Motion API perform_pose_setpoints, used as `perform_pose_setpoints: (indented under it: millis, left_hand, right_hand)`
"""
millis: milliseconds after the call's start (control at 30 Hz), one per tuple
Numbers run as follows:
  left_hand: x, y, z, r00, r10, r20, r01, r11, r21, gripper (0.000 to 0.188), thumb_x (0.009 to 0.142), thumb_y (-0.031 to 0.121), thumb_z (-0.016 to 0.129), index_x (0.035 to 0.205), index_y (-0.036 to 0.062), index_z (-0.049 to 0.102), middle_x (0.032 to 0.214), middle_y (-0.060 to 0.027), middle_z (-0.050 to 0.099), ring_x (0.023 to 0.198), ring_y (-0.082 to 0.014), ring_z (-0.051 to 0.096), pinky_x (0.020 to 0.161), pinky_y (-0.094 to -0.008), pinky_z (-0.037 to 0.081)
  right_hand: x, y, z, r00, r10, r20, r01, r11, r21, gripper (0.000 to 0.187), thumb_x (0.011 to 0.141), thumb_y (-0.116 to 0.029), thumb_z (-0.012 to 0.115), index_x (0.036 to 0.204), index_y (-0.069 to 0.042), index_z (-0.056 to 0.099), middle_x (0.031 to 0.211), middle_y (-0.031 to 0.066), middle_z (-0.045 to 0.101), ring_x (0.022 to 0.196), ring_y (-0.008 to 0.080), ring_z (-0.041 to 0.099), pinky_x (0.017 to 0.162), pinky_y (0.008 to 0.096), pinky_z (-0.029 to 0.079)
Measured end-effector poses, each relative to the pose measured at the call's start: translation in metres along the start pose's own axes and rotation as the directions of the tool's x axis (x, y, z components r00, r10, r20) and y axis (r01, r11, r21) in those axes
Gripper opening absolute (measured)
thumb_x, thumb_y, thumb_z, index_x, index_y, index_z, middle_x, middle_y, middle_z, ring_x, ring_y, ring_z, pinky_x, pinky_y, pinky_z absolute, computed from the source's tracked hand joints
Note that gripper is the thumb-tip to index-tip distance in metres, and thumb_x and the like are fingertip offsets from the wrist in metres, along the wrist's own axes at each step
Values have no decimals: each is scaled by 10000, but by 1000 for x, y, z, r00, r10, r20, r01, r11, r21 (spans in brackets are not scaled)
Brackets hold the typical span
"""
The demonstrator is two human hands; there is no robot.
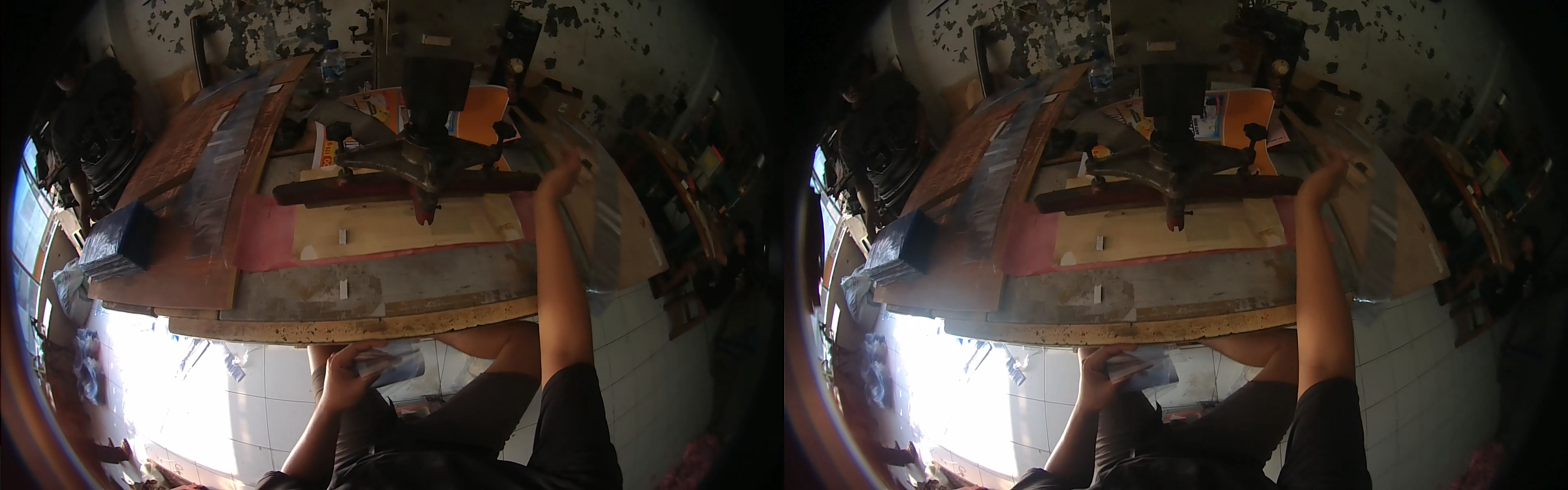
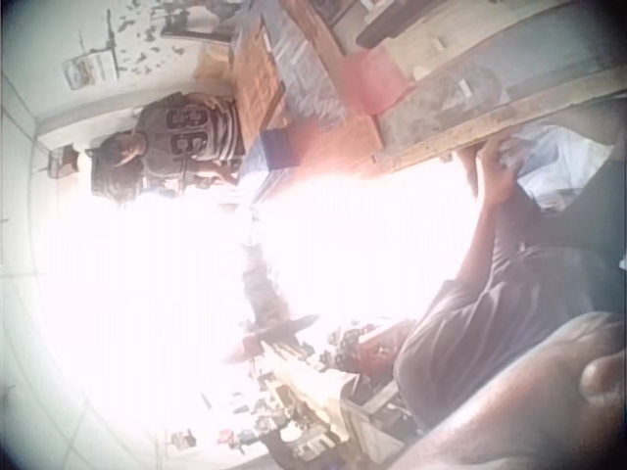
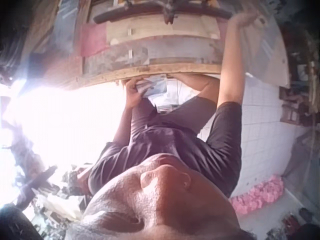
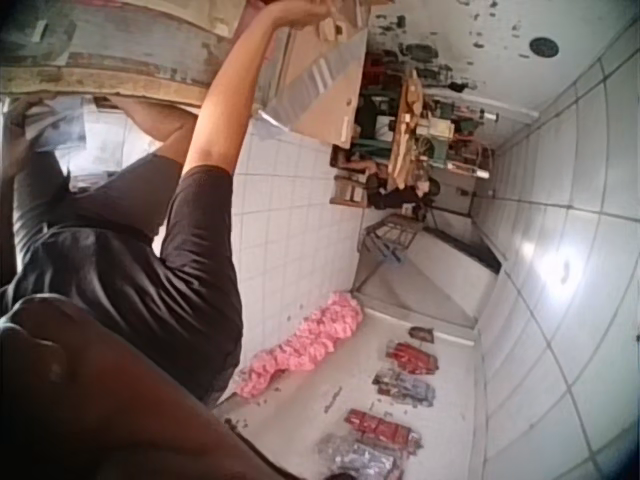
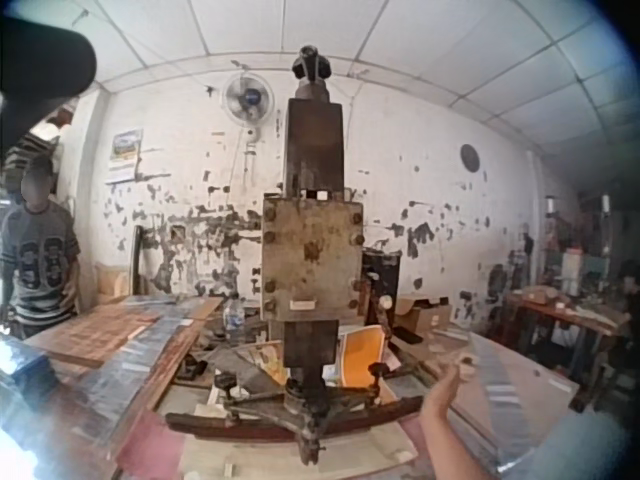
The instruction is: The person operates a manual press machine by repeatedly pushing down the lever to process small items placed on the work surface. They handle a stack of small rectangular objects and a clear plastic sheet, placing them under the press head and cycling the machine.
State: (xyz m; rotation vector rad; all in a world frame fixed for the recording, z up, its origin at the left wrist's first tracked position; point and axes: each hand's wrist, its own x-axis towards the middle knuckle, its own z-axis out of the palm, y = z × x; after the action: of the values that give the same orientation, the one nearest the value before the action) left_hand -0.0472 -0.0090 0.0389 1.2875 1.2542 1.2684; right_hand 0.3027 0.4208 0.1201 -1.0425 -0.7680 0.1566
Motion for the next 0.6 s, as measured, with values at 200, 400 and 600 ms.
perform_pose_setpoints:
  millis: [200,400,600]
  left_hand:
    - [4,13,5,998,64,-24,-61,990,126,452,784,-111,716,1222,-8,668,1089,-116,768,1054,-169,722,983,-308,530]
    - [0,6,9,1000,8,2,-8,998,62,440,796,-90,717,1223,5,674,1032,-109,782,1032,-175,735,960,-309,546]
    - [-8,12,7,999,-46,-10,46,999,2,423,796,-71,725,1209,5,681,1027,-110,783,1006,-172,743,931,-308,565]
  right_hand:
    - [5,9,3,993,-121,1,121,992,-41,533,1103,-371,309,1033,3,683,1133,169,702,1102,314,649,1028,427,422]
    - [-7,15,-5,973,-22,228,-3,994,106,595,1115,-421,297,1021,29,675,1049,160,713,1085,276,656,1005,415,446]
    - [-7,13,-5,995,47,83,-63,977,204,591,1112,-423,309,1025,29,679,1052,158,718,1055,277,666,997,410,454]
